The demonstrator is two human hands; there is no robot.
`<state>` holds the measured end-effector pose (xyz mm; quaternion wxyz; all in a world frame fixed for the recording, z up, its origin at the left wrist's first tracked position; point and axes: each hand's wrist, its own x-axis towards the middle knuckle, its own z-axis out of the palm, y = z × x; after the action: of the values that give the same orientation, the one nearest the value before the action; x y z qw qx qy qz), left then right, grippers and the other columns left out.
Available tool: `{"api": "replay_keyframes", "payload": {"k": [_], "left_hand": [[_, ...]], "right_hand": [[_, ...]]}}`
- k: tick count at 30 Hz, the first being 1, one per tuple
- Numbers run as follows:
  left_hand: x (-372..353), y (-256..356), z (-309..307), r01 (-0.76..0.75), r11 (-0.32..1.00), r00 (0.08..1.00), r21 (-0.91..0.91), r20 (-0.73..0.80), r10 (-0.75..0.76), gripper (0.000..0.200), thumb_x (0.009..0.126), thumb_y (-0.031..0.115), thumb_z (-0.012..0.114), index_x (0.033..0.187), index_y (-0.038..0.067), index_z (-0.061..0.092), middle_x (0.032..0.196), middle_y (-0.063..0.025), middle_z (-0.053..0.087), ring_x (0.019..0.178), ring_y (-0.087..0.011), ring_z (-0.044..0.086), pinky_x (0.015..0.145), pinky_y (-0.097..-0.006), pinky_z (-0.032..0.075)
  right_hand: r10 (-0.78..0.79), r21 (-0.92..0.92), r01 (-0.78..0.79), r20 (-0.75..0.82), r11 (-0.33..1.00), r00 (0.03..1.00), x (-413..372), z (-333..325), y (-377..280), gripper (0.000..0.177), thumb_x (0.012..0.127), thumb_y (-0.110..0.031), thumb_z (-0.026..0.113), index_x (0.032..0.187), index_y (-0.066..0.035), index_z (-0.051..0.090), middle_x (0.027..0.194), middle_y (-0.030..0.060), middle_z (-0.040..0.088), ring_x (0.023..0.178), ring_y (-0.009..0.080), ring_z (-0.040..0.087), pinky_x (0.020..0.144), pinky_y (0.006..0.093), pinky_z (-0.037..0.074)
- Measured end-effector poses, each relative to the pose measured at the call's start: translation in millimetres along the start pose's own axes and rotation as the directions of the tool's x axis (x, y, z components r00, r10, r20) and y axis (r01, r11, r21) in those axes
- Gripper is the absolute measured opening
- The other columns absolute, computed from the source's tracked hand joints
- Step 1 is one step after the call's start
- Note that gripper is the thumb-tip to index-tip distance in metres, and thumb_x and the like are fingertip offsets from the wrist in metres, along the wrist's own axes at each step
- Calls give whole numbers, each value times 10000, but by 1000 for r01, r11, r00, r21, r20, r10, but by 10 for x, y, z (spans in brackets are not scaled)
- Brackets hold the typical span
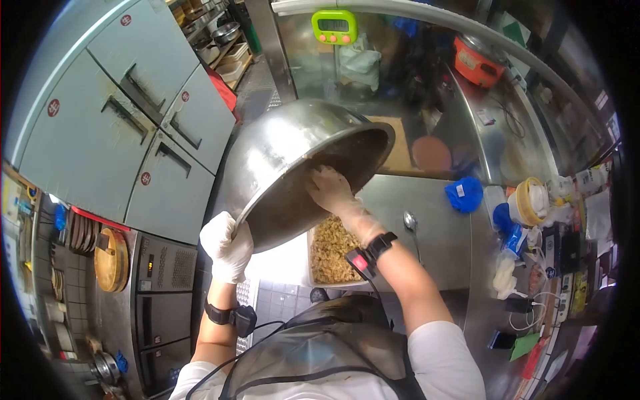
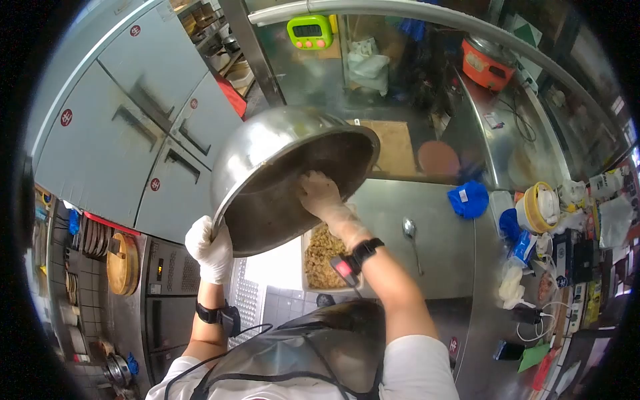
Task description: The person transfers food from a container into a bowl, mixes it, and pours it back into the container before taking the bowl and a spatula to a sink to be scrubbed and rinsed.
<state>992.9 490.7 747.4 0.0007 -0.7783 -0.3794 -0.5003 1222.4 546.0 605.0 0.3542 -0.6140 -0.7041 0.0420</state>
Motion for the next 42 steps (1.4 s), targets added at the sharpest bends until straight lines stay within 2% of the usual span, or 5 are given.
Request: {"api": "replay_keyframes", "payload": {"k": [27, 31, 33, 38, 42], "left_hand": [[-119, 393, -187, 205, 977, 972, 64, -130, -195, 279, 781, -100, 648, 617, 67, 496, 581, 42, 416, 532, -58, 363, 489, -222, 301], [-57, 679, -297, 372, 914, 887, -165, -226, -402, 361, 720, -160, 612, 568, 83, 392, 584, 28, 430, 532, -57, 364, 494, -221, 307], [-54, 740, -342, 475, 837, 813, -272, -227, -536, 377, 771, -124, 641, 628, 119, 390, 684, 57, 465, 630, -46, 401, 602, -198, 354], [36, 804, -288, 433, 716, 661, -547, -347, -666, 306, 774, -126, 612, 670, 109, 445, 753, 32, 550, 699, -48, 465, 709, -207, 410], [75, 835, -274, 416, 695, 601, -587, -396, -694, 257, 802, -88, 601, 680, 100, 476, 737, 40, 536, 685, -44, 456, 691, -206, 407]], "right_hand": [[462, 569, -811, 689, 134, 559, -423, -349, 760, 621, 924, -507, 512, 1323, -33, 478, 1285, 114, 546, 1155, 225, 532, 975, 343, 426], [155, 794, -608, 601, -9, 784, -419, 14, 981, 584, 956, -382, 525, 1400, -39, 363, 1324, 101, 505, 1173, 202, 511, 992, 321, 414], [-307, 442, 131, 354, 888, 883, -496, -207, 824, 511, 969, -295, 530, 1377, -21, 390, 1333, 81, 494, 1162, 149, 502, 999, 296, 405], [-145, 738, -669, 655, -85, 741, -605, 86, 486, 525, 931, -333, 592, 1328, -14, 465, 1290, 59, 530, 1188, 161, 457, 1014, 279, 371], [-294, 683, -653, 730, 326, 617, -466, -366, 170, 517, 894, -349, 642, 1272, -15, 527, 1288, 70, 535, 1195, 166, 451, 1020, 286, 360]]}}
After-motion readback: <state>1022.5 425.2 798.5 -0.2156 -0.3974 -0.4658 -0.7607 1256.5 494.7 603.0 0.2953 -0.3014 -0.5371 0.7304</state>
